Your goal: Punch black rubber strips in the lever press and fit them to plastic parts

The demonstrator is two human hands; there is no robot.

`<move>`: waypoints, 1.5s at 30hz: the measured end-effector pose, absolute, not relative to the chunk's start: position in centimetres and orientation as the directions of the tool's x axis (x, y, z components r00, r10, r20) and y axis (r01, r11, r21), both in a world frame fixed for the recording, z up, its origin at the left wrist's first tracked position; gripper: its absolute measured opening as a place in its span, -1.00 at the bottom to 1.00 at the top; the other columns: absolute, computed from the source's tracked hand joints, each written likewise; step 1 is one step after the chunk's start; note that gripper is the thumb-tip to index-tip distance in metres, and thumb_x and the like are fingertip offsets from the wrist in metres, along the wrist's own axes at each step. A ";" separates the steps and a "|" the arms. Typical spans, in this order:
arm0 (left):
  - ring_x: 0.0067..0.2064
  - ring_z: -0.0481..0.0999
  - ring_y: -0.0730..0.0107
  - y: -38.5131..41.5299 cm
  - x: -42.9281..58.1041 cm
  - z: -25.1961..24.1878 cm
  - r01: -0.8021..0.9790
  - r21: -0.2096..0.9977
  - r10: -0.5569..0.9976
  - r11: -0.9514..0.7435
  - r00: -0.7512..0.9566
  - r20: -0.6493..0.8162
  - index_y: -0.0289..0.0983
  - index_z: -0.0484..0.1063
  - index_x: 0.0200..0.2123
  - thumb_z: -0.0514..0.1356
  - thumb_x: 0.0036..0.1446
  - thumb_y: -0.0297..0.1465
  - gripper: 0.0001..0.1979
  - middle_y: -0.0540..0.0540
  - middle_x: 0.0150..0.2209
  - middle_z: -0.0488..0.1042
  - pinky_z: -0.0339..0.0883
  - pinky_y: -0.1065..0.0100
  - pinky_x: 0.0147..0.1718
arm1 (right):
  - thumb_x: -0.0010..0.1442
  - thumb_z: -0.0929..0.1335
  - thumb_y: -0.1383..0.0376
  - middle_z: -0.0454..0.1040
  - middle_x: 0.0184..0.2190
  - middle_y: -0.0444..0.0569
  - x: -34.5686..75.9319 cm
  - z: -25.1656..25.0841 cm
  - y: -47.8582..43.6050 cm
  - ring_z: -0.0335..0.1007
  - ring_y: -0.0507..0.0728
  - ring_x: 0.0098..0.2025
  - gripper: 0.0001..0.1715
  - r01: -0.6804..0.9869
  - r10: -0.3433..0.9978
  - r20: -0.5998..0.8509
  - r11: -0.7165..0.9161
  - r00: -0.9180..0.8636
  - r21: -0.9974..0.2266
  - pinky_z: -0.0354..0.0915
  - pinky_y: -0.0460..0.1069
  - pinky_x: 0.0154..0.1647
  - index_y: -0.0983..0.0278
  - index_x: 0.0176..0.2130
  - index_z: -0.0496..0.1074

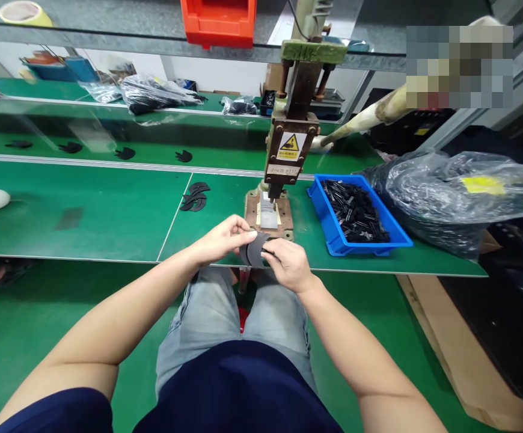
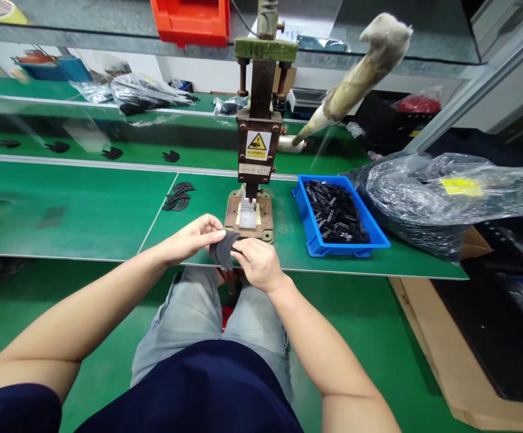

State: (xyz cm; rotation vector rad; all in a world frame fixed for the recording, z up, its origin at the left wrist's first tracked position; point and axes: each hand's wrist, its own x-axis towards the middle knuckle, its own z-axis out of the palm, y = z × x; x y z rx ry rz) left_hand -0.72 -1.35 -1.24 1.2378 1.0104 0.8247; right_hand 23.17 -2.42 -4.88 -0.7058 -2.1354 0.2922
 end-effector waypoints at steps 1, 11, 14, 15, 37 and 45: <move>-0.36 0.51 0.42 -1.6 -0.7 -1.1 0.019 0.975 0.880 0.220 0.428 -0.207 -0.23 0.42 -0.12 0.49 0.10 0.07 -0.43 0.00 -0.29 0.51 0.44 0.41 -0.41 | 0.48 0.38 0.27 0.67 -0.19 0.03 23.3 -5.0 -2.4 0.62 0.17 -0.19 -0.86 0.383 0.586 0.661 0.809 -0.469 -0.445 0.56 0.10 -0.14 0.18 -0.02 0.56; -0.37 0.66 0.34 -2.3 -0.6 -3.3 -0.127 0.873 0.759 0.471 0.563 -0.327 -0.24 0.50 -0.09 0.57 0.05 -0.02 -0.44 -0.08 -0.28 0.63 0.60 0.37 -0.42 | 0.46 0.39 0.29 0.70 -0.19 -0.05 23.4 -6.7 -3.9 0.66 0.15 -0.21 -0.79 0.297 0.739 0.597 0.672 -0.312 -0.678 0.60 0.08 -0.15 0.12 0.03 0.61; -0.37 0.68 0.33 -2.5 -0.1 -3.8 -0.191 0.844 0.763 0.502 0.557 -0.328 -0.24 0.51 -0.08 0.61 0.01 -0.05 -0.43 -0.09 -0.28 0.66 0.64 0.38 -0.40 | 0.46 0.40 0.25 0.67 -0.23 -0.07 23.2 -7.4 -4.2 0.65 0.13 -0.24 -0.79 0.239 0.822 0.507 0.563 -0.259 -0.791 0.60 0.05 -0.18 0.10 0.04 0.62; -0.37 0.67 0.35 -2.4 -0.1 -4.1 -0.210 0.847 0.787 0.489 0.524 -0.325 -0.25 0.52 -0.11 0.63 -0.01 -0.07 -0.43 -0.08 -0.28 0.65 0.64 0.39 -0.40 | 0.47 0.40 0.23 0.67 -0.19 -0.05 23.4 -7.6 -4.2 0.65 0.14 -0.20 -0.74 0.230 0.844 0.469 0.526 -0.261 -0.818 0.61 0.06 -0.13 0.10 0.10 0.60; -0.13 0.70 0.22 18.9 -5.9 -7.5 0.266 0.942 0.935 0.204 -0.337 -0.108 -0.25 0.53 -0.12 0.41 0.29 -0.44 -0.85 -0.14 -0.18 0.66 0.59 0.21 0.00 | 0.40 0.44 0.06 0.68 0.02 -0.02 44.8 -2.1 0.6 0.63 0.22 -0.01 -0.71 0.804 0.929 0.368 0.200 0.025 -0.560 0.51 0.14 0.06 0.07 0.04 0.66; -0.04 0.68 0.23 2.3 -8.0 -10.4 0.789 0.514 0.889 -0.337 0.086 0.450 -0.19 0.54 -0.01 0.23 0.47 -0.23 -0.81 -0.12 -0.09 0.69 0.53 0.21 0.03 | 0.20 0.59 0.19 0.63 0.15 0.17 49.3 -5.3 12.4 0.59 0.25 0.08 -0.23 0.984 0.937 -0.343 -0.004 -0.058 -0.175 0.42 0.08 0.11 0.29 0.31 0.44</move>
